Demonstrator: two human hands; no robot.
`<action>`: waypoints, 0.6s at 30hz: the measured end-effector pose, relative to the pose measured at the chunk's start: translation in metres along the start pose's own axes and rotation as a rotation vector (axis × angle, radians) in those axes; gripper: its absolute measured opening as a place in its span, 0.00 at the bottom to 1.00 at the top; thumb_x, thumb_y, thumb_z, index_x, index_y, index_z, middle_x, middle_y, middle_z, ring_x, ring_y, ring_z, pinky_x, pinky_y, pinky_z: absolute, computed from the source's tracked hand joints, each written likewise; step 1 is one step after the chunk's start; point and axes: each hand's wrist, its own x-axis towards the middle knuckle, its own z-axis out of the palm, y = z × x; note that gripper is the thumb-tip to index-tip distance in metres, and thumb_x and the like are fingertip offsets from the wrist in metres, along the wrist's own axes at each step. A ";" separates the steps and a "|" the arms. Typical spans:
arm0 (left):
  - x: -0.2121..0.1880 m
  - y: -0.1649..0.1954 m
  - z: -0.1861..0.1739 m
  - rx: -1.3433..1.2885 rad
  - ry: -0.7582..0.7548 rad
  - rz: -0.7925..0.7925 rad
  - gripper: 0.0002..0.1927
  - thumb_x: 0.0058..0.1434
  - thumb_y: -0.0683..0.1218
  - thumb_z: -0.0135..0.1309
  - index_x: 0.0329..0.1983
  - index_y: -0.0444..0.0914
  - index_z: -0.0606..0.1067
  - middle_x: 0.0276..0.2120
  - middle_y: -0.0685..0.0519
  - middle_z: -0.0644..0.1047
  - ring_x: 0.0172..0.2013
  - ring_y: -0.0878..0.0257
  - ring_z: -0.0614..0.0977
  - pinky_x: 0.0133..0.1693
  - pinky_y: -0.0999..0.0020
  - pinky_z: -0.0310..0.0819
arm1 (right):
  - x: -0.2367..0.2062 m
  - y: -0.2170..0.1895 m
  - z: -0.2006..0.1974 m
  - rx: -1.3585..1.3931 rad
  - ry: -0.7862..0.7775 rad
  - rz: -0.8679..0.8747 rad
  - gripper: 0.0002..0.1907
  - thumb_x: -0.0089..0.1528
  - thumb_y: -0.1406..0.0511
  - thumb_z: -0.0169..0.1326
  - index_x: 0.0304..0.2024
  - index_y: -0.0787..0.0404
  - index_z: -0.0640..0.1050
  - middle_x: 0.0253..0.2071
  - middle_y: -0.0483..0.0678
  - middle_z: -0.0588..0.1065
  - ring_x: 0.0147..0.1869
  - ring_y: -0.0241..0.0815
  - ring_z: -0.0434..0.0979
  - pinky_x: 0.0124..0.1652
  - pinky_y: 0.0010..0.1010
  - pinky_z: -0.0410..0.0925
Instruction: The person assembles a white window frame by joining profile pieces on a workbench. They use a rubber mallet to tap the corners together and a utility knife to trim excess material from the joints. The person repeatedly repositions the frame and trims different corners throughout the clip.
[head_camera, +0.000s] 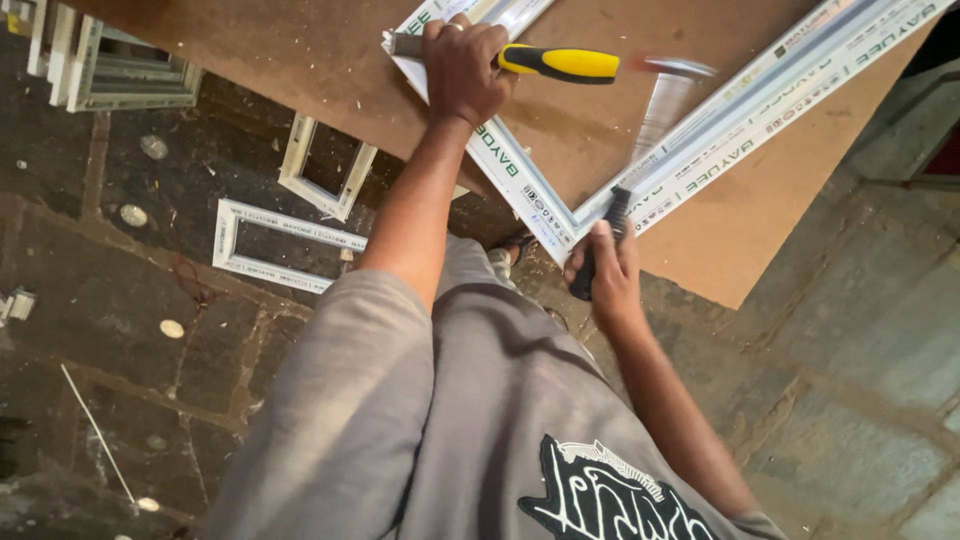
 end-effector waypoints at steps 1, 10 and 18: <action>0.000 -0.001 -0.001 0.014 -0.003 -0.012 0.13 0.52 0.52 0.64 0.24 0.45 0.71 0.25 0.55 0.77 0.35 0.52 0.77 0.43 0.54 0.59 | 0.001 -0.001 -0.001 -0.062 -0.027 0.065 0.11 0.73 0.57 0.43 0.47 0.56 0.60 0.26 0.46 0.67 0.25 0.38 0.70 0.23 0.30 0.69; 0.000 0.000 0.000 0.012 -0.020 -0.017 0.15 0.55 0.54 0.65 0.23 0.45 0.71 0.25 0.55 0.77 0.33 0.51 0.77 0.43 0.54 0.60 | -0.006 0.013 0.004 -0.003 0.013 -0.087 0.10 0.76 0.60 0.44 0.49 0.60 0.63 0.29 0.47 0.68 0.27 0.37 0.69 0.28 0.27 0.68; 0.003 0.002 -0.001 0.009 -0.057 -0.026 0.11 0.53 0.51 0.63 0.23 0.46 0.73 0.25 0.55 0.78 0.33 0.51 0.77 0.43 0.54 0.60 | -0.015 0.003 0.021 -0.093 -0.094 -0.076 0.10 0.74 0.60 0.43 0.52 0.58 0.63 0.30 0.46 0.67 0.30 0.38 0.71 0.31 0.29 0.69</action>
